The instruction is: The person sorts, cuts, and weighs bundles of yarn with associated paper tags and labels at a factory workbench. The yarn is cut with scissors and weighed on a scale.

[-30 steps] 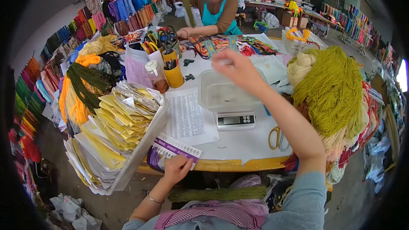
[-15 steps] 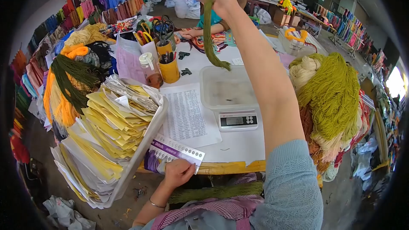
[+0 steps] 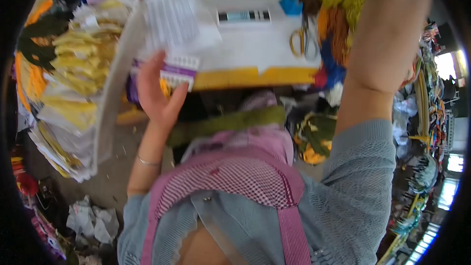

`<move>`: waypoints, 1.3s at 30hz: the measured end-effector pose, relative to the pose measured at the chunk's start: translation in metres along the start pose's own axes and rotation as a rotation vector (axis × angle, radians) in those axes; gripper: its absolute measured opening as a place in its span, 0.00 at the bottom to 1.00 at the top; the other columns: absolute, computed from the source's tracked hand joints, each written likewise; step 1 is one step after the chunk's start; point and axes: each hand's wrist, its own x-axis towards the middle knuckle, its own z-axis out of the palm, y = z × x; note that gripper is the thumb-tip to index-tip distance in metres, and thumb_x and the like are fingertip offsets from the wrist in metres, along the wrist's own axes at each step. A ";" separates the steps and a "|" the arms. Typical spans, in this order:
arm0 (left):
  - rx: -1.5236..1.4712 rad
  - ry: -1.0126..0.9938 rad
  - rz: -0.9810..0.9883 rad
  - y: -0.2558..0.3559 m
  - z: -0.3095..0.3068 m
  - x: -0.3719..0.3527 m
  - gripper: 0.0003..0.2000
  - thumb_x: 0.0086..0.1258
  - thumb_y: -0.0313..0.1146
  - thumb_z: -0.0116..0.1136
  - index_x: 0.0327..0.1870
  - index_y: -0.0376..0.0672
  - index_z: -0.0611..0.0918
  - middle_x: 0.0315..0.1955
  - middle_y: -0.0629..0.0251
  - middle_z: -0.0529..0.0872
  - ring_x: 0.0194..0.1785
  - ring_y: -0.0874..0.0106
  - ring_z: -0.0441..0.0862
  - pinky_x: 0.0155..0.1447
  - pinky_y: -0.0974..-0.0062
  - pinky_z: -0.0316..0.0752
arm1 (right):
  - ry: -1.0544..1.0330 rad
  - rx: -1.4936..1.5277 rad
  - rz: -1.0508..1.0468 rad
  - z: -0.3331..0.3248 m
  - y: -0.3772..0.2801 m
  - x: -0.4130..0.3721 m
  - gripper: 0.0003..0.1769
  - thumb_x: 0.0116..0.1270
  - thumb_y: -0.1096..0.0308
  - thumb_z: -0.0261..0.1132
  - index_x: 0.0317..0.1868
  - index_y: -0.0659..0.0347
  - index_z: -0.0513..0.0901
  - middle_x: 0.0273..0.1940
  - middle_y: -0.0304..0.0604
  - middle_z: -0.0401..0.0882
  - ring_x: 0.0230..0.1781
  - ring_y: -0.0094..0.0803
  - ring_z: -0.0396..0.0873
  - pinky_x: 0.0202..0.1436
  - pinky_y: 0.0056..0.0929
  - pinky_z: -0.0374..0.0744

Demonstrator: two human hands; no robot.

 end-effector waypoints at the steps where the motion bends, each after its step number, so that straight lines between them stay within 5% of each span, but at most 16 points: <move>1: -0.241 -0.028 0.014 0.023 0.009 0.023 0.47 0.48 0.39 0.78 0.69 0.33 0.63 0.68 0.51 0.64 0.70 0.58 0.65 0.72 0.64 0.60 | 0.017 0.009 0.043 0.040 0.030 -0.068 0.14 0.74 0.64 0.53 0.50 0.66 0.76 0.41 0.46 0.78 0.41 0.36 0.74 0.53 0.38 0.72; 3: -0.616 -0.091 -0.061 0.053 0.033 0.034 0.58 0.35 0.47 0.83 0.71 0.35 0.61 0.70 0.54 0.54 0.75 0.61 0.49 0.76 0.65 0.46 | 0.040 0.027 0.112 -0.009 -0.034 -0.119 0.13 0.74 0.66 0.52 0.49 0.67 0.75 0.42 0.46 0.77 0.43 0.36 0.74 0.57 0.39 0.70; 4: -0.509 -0.422 -0.223 0.072 0.021 0.034 0.55 0.46 0.37 0.81 0.75 0.40 0.56 0.66 0.56 0.68 0.69 0.65 0.67 0.71 0.67 0.60 | 0.043 0.039 0.138 0.014 -0.010 -0.147 0.12 0.74 0.67 0.51 0.49 0.67 0.75 0.42 0.46 0.76 0.44 0.37 0.73 0.58 0.39 0.69; 6: -0.567 -0.596 -0.408 0.087 0.024 0.024 0.37 0.51 0.30 0.78 0.65 0.37 0.72 0.48 0.61 0.83 0.53 0.71 0.81 0.58 0.72 0.74 | 0.017 0.057 0.172 0.137 0.113 -0.205 0.11 0.73 0.70 0.50 0.49 0.68 0.74 0.43 0.46 0.75 0.47 0.37 0.72 0.62 0.40 0.67; 7: -0.966 -0.771 -0.680 0.087 0.025 0.022 0.18 0.59 0.28 0.72 0.49 0.37 0.81 0.28 0.68 0.84 0.33 0.78 0.83 0.43 0.78 0.78 | 0.006 0.066 0.186 0.086 0.048 -0.209 0.11 0.73 0.71 0.50 0.49 0.68 0.73 0.43 0.46 0.75 0.48 0.37 0.72 0.64 0.40 0.66; 9: -0.826 -0.814 -0.914 0.079 0.008 -0.003 0.10 0.65 0.29 0.65 0.45 0.37 0.80 0.19 0.72 0.80 0.21 0.83 0.76 0.34 0.83 0.74 | 0.124 0.133 0.050 0.059 0.059 -0.244 0.08 0.73 0.69 0.54 0.46 0.65 0.73 0.43 0.45 0.74 0.53 0.35 0.69 0.70 0.41 0.59; 11: -0.451 -0.967 -0.963 0.068 -0.023 -0.014 0.12 0.66 0.31 0.63 0.47 0.37 0.81 0.25 0.68 0.82 0.26 0.82 0.78 0.32 0.81 0.72 | 0.197 -0.023 0.054 0.016 0.067 -0.288 0.11 0.73 0.64 0.56 0.46 0.64 0.74 0.44 0.43 0.75 0.52 0.35 0.70 0.69 0.43 0.61; 15: 0.294 -0.974 -0.494 0.024 -0.070 -0.071 0.11 0.64 0.35 0.64 0.41 0.37 0.81 0.25 0.59 0.81 0.28 0.69 0.81 0.34 0.70 0.73 | 0.779 -0.392 0.304 -0.062 0.111 -0.393 0.08 0.71 0.65 0.62 0.48 0.53 0.77 0.48 0.36 0.79 0.47 0.25 0.73 0.50 0.29 0.71; 17: 0.241 -1.007 -1.031 0.020 -0.074 -0.081 0.11 0.63 0.35 0.64 0.38 0.37 0.80 0.29 0.55 0.83 0.35 0.60 0.82 0.39 0.67 0.73 | 0.798 -0.412 0.445 -0.089 0.136 -0.437 0.08 0.71 0.64 0.63 0.48 0.52 0.78 0.50 0.35 0.80 0.47 0.23 0.74 0.47 0.25 0.71; 18: 0.237 -0.931 -0.664 -0.006 -0.079 -0.108 0.12 0.62 0.36 0.66 0.37 0.37 0.79 0.29 0.54 0.83 0.34 0.57 0.81 0.38 0.66 0.73 | 0.868 -0.326 0.438 -0.100 0.146 -0.452 0.09 0.71 0.64 0.64 0.48 0.52 0.78 0.50 0.35 0.80 0.47 0.23 0.74 0.47 0.26 0.72; 21: 0.485 -0.911 -0.611 -0.033 -0.079 -0.148 0.14 0.60 0.37 0.68 0.37 0.38 0.78 0.26 0.54 0.81 0.32 0.59 0.80 0.36 0.66 0.72 | 0.967 -0.176 0.407 -0.115 0.153 -0.473 0.09 0.71 0.64 0.63 0.48 0.54 0.79 0.49 0.36 0.81 0.46 0.25 0.76 0.46 0.27 0.74; 31: 0.234 -0.661 -0.797 -0.039 -0.084 -0.173 0.12 0.58 0.30 0.69 0.36 0.36 0.78 0.23 0.64 0.76 0.27 0.77 0.71 0.33 0.75 0.68 | 1.013 -0.122 0.474 -0.129 0.144 -0.487 0.13 0.68 0.64 0.65 0.51 0.58 0.79 0.49 0.40 0.82 0.47 0.30 0.79 0.51 0.30 0.76; 35: 0.202 -0.903 -1.083 0.000 -0.110 -0.143 0.12 0.56 0.32 0.71 0.36 0.36 0.83 0.27 0.65 0.81 0.32 0.75 0.78 0.38 0.76 0.73 | 0.924 -0.220 0.609 -0.100 0.121 -0.492 0.17 0.66 0.64 0.66 0.54 0.59 0.76 0.50 0.43 0.81 0.45 0.33 0.80 0.43 0.32 0.78; 37: 0.320 -0.849 -0.800 0.016 -0.117 -0.136 0.13 0.56 0.33 0.72 0.39 0.38 0.84 0.32 0.62 0.84 0.35 0.70 0.82 0.42 0.74 0.76 | 0.950 -0.698 0.932 -0.121 0.104 -0.525 0.13 0.67 0.61 0.65 0.43 0.62 0.78 0.38 0.41 0.82 0.31 0.31 0.80 0.32 0.31 0.76; 39: 0.391 -0.773 -0.735 0.026 -0.118 -0.120 0.14 0.57 0.34 0.71 0.42 0.38 0.84 0.37 0.60 0.85 0.39 0.66 0.83 0.45 0.72 0.77 | 0.778 -1.355 0.882 -0.135 0.094 -0.533 0.13 0.66 0.60 0.65 0.35 0.64 0.78 0.27 0.43 0.80 0.23 0.30 0.77 0.27 0.31 0.73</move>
